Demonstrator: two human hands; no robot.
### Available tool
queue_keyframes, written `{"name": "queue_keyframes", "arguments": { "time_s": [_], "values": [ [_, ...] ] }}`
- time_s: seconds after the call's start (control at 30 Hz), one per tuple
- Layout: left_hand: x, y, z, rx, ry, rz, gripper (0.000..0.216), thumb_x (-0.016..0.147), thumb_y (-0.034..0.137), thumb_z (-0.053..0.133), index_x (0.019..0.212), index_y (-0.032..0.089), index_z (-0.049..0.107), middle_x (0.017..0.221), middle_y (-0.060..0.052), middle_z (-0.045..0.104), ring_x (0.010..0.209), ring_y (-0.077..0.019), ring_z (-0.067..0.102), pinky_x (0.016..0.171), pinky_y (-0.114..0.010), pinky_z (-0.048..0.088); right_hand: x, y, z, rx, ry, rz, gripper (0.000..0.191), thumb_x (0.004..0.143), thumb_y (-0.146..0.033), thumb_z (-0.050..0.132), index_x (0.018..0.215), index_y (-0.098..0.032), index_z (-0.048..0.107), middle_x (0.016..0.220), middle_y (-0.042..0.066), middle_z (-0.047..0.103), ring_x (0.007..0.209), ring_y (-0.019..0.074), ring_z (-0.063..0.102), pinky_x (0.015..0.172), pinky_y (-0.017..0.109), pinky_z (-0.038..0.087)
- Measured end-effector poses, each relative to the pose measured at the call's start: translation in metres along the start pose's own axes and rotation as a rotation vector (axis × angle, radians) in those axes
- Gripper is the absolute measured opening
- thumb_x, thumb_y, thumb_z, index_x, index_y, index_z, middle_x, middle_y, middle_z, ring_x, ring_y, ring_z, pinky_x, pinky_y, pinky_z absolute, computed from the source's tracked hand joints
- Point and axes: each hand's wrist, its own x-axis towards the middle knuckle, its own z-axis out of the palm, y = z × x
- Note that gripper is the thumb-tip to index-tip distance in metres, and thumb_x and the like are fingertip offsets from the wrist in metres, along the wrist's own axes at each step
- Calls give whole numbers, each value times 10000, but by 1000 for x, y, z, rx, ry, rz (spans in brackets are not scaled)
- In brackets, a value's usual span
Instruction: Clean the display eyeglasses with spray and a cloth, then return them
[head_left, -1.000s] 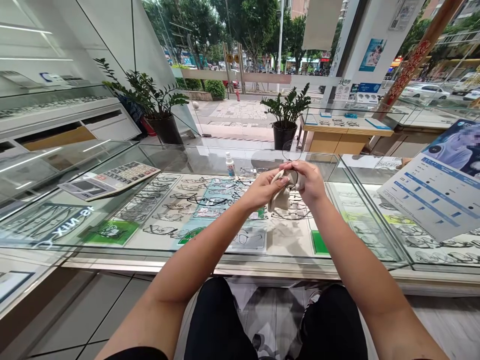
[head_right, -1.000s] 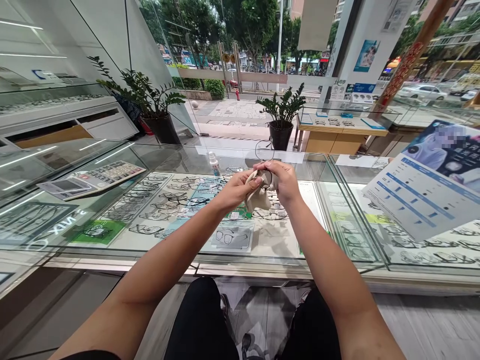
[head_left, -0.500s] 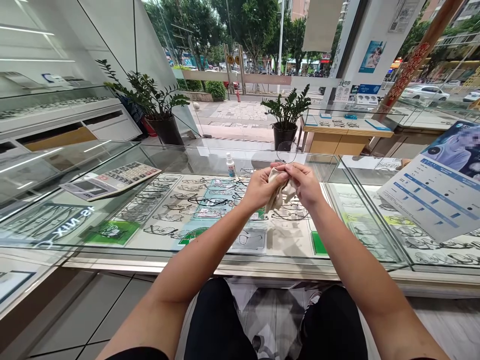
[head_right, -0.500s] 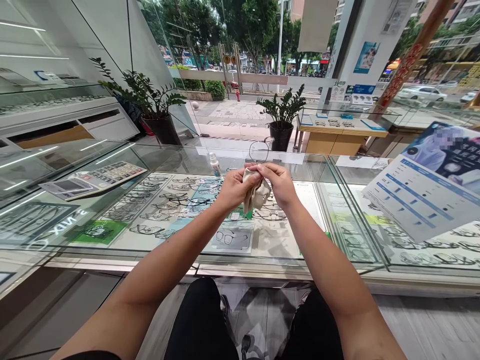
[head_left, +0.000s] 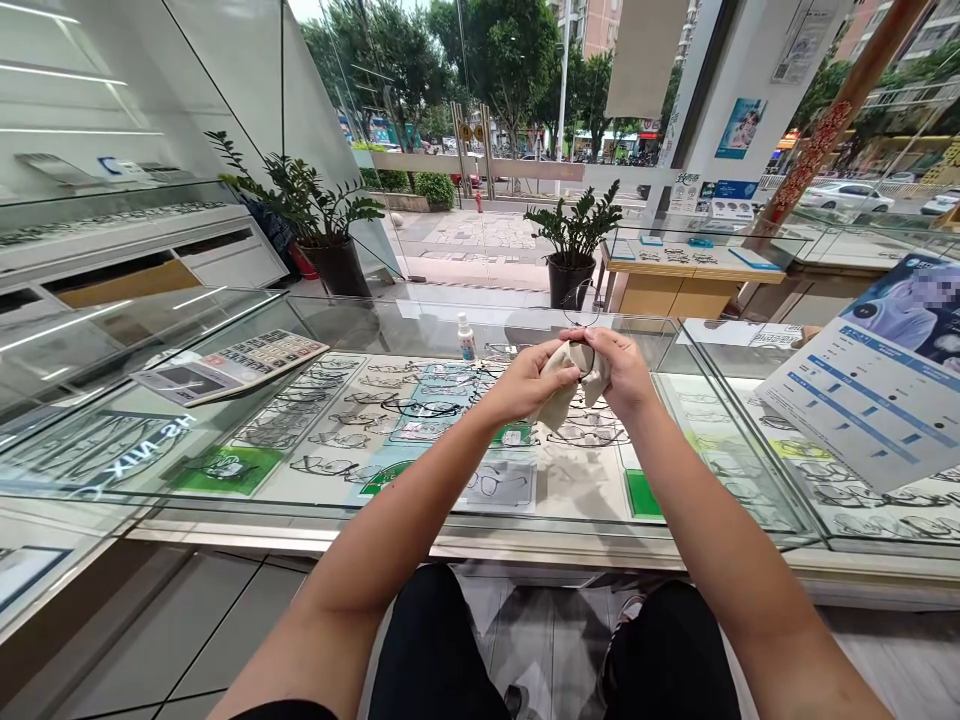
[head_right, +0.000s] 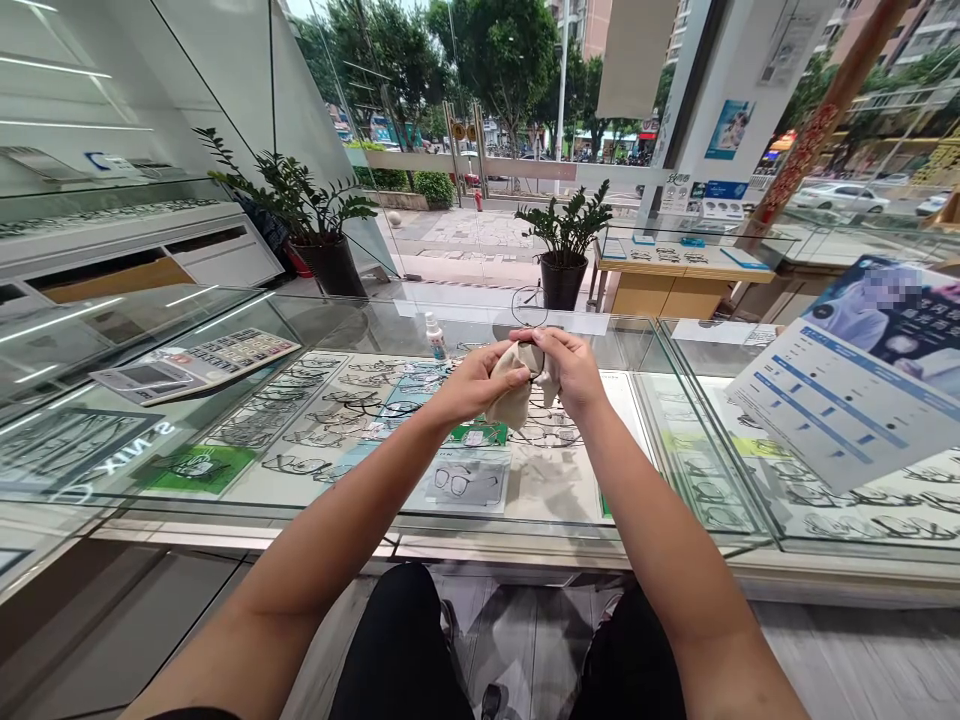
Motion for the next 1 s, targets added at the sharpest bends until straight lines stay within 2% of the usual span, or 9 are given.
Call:
{"name": "queue_keyframes", "arguments": {
  "time_s": [0.2,0.3,0.4,0.53,0.63,0.7,0.77,0.87,1.0],
  "values": [
    [1,-4,7,-26,155,12,645,674,621,1055,1031,141,811,840,-20,730,746,-152,599,706,-265,459,-1,5,5,10,-49,11,475,692,-675,1024,905,-265,914,1194,82,911,1231,315,799,1102,452,648],
    [1,-5,11,-7,226,36,656,725,711,997,999,146,808,809,-13,709,736,-146,577,692,-265,445,-2,5,7,30,-79,7,464,693,-669,1035,894,-269,914,1215,77,911,1295,319,789,1164,460,625],
    [2,-7,11,42,274,78,639,809,781,910,869,163,756,742,6,640,710,-136,510,676,-272,412,-3,5,9,22,-89,-19,464,699,-673,1035,903,-273,916,1185,73,915,1326,324,786,1226,475,591],
    [4,-5,7,7,196,43,672,811,811,895,774,179,671,700,12,591,690,-138,490,661,-281,406,-1,5,7,15,-41,-22,487,685,-676,1039,911,-264,912,1130,73,914,1182,302,817,1145,463,630],
    [4,-3,1,-4,92,8,709,813,855,870,829,163,716,757,-9,653,714,-146,542,681,-282,435,1,4,1,40,-9,-9,476,697,-670,1035,908,-263,909,1068,59,903,1002,251,803,991,417,658],
    [5,-3,-4,-9,78,-12,728,827,874,847,858,156,739,785,-19,685,725,-150,568,686,-280,451,3,3,-3,52,4,-13,470,712,-668,1028,924,-266,905,1060,56,894,968,237,781,939,401,652],
    [7,-6,-10,-39,122,-46,743,815,890,848,863,156,742,768,-17,693,698,-144,570,657,-270,450,5,1,-7,48,21,-47,456,729,-669,1016,909,-271,886,1118,66,889,1041,252,775,944,398,644],
    [11,-9,-21,-123,224,-92,734,795,885,871,868,167,737,748,-15,715,665,-143,599,628,-260,468,6,-2,-11,1,9,-102,421,756,-662,999,859,-281,853,1280,80,864,1295,297,734,1039,407,617],
    [12,-5,-29,-199,250,-75,670,847,833,871,950,179,767,799,-38,779,795,-206,741,693,-282,556,5,-3,-9,-88,-101,-99,400,767,-656,987,792,-282,848,1405,71,812,1505,345,615,1235,459,507]
  ]
}}
